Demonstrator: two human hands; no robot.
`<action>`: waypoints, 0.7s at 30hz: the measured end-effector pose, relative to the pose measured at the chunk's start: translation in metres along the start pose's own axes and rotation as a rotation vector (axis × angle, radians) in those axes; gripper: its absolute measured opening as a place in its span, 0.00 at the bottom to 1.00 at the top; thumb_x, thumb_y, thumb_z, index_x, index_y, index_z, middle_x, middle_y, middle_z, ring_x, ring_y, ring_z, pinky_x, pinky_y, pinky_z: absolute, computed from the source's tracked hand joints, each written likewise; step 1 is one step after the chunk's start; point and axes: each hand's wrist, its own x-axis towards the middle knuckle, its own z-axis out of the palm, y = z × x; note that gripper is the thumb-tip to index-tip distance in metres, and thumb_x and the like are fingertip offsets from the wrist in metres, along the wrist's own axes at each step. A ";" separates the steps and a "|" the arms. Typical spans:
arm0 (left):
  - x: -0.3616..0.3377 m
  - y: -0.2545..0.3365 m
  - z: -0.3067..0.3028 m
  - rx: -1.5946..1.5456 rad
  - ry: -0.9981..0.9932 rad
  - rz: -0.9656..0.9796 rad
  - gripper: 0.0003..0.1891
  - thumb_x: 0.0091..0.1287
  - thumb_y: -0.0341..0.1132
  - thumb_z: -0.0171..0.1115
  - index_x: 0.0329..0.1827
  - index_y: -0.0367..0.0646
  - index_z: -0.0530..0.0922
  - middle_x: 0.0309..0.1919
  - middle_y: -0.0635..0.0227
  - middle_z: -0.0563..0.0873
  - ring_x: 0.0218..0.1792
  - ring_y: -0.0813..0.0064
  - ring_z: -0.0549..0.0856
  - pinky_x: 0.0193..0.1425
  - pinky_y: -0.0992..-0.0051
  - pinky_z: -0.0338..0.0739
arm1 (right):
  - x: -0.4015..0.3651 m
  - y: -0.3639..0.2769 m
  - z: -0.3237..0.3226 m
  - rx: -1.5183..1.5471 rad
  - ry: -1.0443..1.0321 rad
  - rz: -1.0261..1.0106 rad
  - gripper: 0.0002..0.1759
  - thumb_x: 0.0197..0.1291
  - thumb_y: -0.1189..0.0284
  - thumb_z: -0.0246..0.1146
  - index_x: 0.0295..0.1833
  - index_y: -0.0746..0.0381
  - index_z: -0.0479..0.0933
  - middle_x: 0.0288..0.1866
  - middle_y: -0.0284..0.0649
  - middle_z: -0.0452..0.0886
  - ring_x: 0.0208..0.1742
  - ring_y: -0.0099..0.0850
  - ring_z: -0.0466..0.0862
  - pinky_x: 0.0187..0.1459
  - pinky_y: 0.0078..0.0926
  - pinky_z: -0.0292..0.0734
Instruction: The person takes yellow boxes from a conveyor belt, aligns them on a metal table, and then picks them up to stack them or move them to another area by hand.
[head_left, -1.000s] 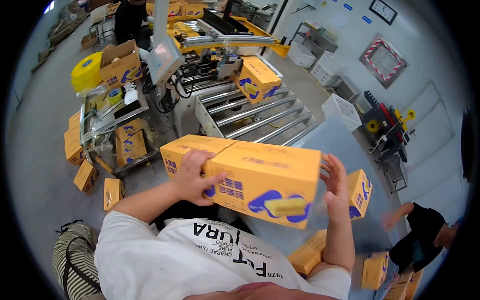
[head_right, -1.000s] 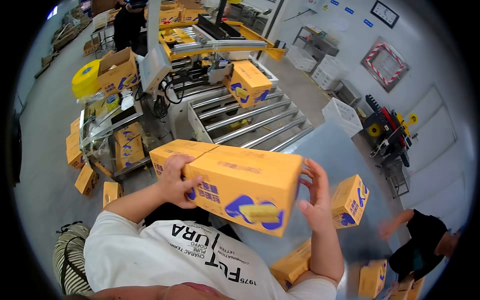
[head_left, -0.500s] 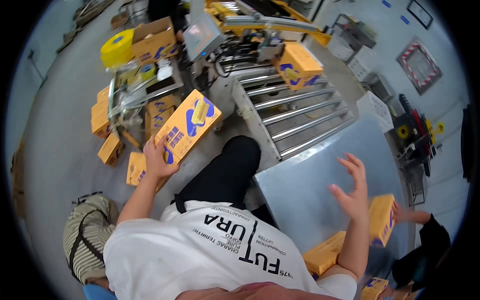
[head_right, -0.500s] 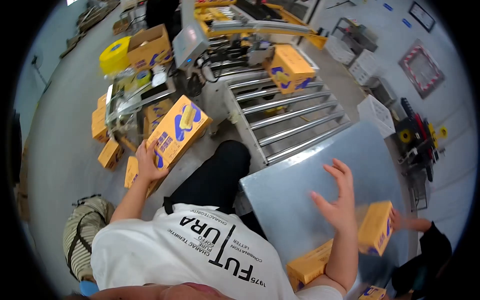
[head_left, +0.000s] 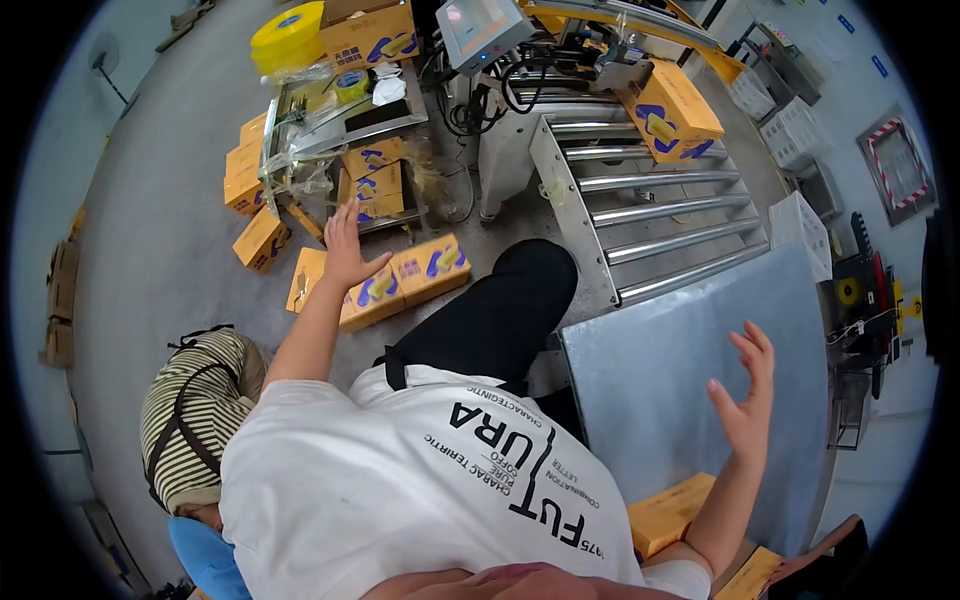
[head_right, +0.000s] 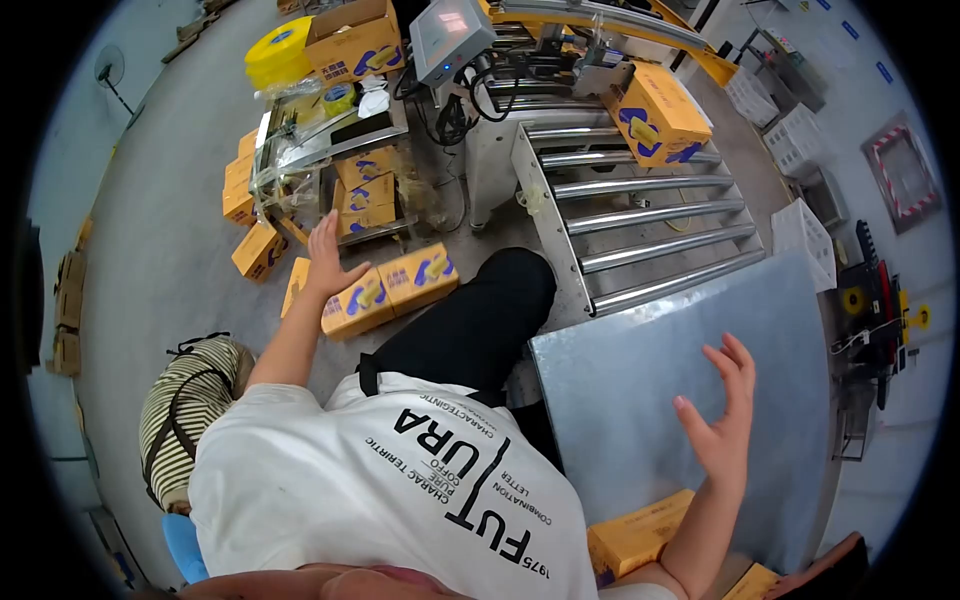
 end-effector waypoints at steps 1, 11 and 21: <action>0.009 0.002 0.000 -0.015 0.011 0.017 0.55 0.53 0.54 0.73 0.80 0.41 0.54 0.75 0.51 0.65 0.75 0.48 0.61 0.79 0.50 0.50 | 0.000 0.000 0.000 0.011 -0.005 -0.001 0.32 0.47 0.72 0.70 0.62 0.60 0.77 0.74 0.48 0.66 0.73 0.47 0.69 0.70 0.45 0.65; 0.047 0.073 0.035 -0.190 -0.001 0.171 0.41 0.59 0.47 0.69 0.75 0.39 0.65 0.69 0.49 0.72 0.69 0.47 0.70 0.74 0.54 0.60 | -0.004 0.020 -0.005 0.044 0.018 0.031 0.30 0.49 0.69 0.73 0.61 0.59 0.78 0.73 0.48 0.66 0.73 0.49 0.67 0.70 0.44 0.65; 0.201 0.280 0.073 -0.461 -0.144 0.821 0.36 0.58 0.43 0.69 0.70 0.41 0.71 0.69 0.52 0.74 0.72 0.51 0.70 0.76 0.52 0.59 | -0.011 0.124 0.037 -0.193 -0.351 0.064 0.28 0.54 0.54 0.72 0.59 0.56 0.82 0.70 0.50 0.75 0.73 0.46 0.71 0.70 0.44 0.67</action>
